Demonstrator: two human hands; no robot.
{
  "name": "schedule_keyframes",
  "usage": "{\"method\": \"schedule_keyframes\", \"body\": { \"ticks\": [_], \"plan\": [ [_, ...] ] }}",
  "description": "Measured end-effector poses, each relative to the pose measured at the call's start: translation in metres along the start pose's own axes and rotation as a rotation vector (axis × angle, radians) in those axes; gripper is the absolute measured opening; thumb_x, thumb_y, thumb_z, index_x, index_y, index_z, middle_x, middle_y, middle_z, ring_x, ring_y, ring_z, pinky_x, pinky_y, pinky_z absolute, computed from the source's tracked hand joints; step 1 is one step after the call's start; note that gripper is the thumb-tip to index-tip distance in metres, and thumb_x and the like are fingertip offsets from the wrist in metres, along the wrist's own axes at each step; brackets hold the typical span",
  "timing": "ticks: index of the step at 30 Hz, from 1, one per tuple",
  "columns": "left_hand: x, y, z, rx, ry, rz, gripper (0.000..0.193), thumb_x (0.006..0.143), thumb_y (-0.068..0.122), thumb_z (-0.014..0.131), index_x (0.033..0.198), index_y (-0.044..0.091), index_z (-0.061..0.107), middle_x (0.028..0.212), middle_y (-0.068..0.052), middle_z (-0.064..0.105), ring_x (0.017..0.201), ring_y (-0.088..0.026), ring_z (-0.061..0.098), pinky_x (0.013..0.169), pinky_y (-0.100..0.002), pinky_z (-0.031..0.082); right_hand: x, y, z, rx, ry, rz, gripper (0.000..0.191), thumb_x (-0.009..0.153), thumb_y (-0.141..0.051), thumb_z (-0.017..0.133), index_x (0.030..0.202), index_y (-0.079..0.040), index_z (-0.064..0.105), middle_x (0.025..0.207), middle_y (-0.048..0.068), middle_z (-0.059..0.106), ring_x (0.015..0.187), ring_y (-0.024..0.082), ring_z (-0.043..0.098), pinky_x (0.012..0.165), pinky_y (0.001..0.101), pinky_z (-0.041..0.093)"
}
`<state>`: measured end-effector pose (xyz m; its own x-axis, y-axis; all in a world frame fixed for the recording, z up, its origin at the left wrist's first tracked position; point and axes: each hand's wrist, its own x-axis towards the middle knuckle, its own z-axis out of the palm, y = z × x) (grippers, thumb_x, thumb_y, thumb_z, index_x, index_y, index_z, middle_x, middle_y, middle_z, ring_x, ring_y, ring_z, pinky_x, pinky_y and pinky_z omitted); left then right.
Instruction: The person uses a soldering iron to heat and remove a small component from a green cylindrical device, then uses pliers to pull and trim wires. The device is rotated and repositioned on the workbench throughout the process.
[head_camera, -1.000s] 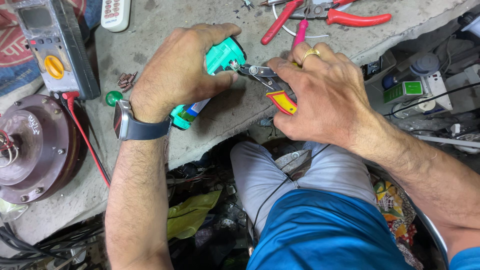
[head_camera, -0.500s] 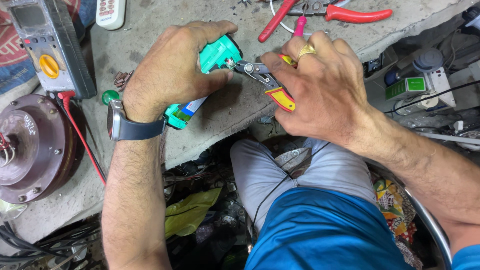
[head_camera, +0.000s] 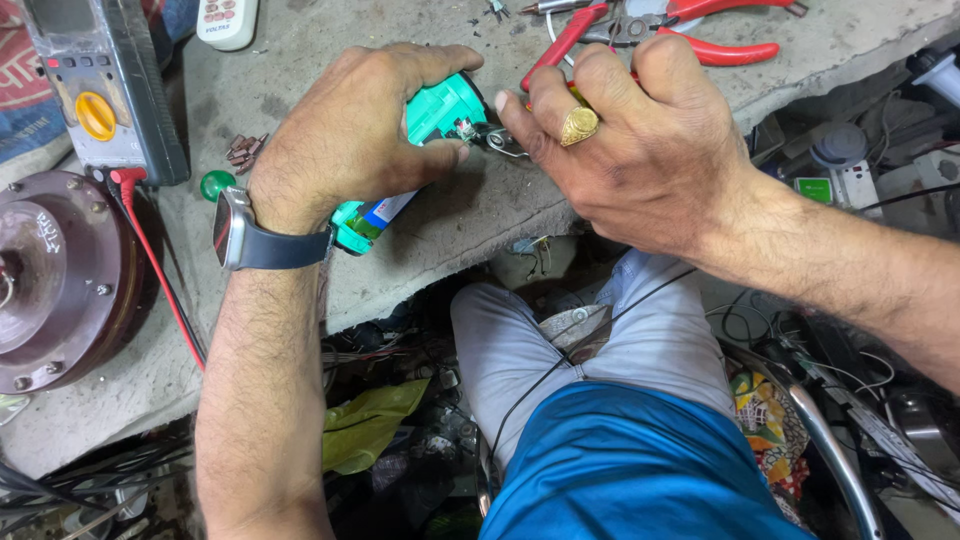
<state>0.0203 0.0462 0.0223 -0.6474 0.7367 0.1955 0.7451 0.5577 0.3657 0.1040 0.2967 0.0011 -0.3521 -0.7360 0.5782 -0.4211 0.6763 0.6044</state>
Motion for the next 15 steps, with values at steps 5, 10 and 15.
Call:
{"method": "schedule_keyframes", "body": {
  "ticks": [5,10,15],
  "plan": [
    [-0.001,0.002,-0.001,0.011,0.019,-0.027,0.064,0.074,0.019,0.084,0.134,0.007,0.066,0.121,-0.022,0.07,0.11,-0.041,0.067,0.096,-0.046,0.052,0.008,0.006,0.004,-0.168,-0.04,-0.152,0.02,0.11,-0.03,0.065,0.114,-0.014,0.077,0.103,-0.004,0.058,0.089,0.013,0.053,0.071,0.0307,0.034],
    [0.0,0.001,0.0,0.028,0.006,-0.025,0.064,0.073,0.019,0.084,0.133,0.007,0.067,0.119,-0.022,0.071,0.109,-0.041,0.066,0.095,-0.047,0.051,0.011,0.008,-0.004,-0.043,-0.06,-0.113,0.027,0.102,-0.028,0.071,0.124,-0.012,0.077,0.104,-0.001,0.061,0.086,0.017,0.052,0.07,0.0314,0.036],
    [-0.001,0.001,0.0,-0.006,0.006,-0.036,0.065,0.074,0.019,0.082,0.135,0.007,0.066,0.12,-0.022,0.071,0.109,-0.04,0.068,0.097,-0.045,0.052,0.016,0.008,-0.009,0.164,-0.313,0.03,0.065,0.063,-0.04,0.077,0.124,-0.017,0.075,0.098,-0.002,0.066,0.085,0.021,0.058,0.067,0.0335,0.047]
  ]
}}
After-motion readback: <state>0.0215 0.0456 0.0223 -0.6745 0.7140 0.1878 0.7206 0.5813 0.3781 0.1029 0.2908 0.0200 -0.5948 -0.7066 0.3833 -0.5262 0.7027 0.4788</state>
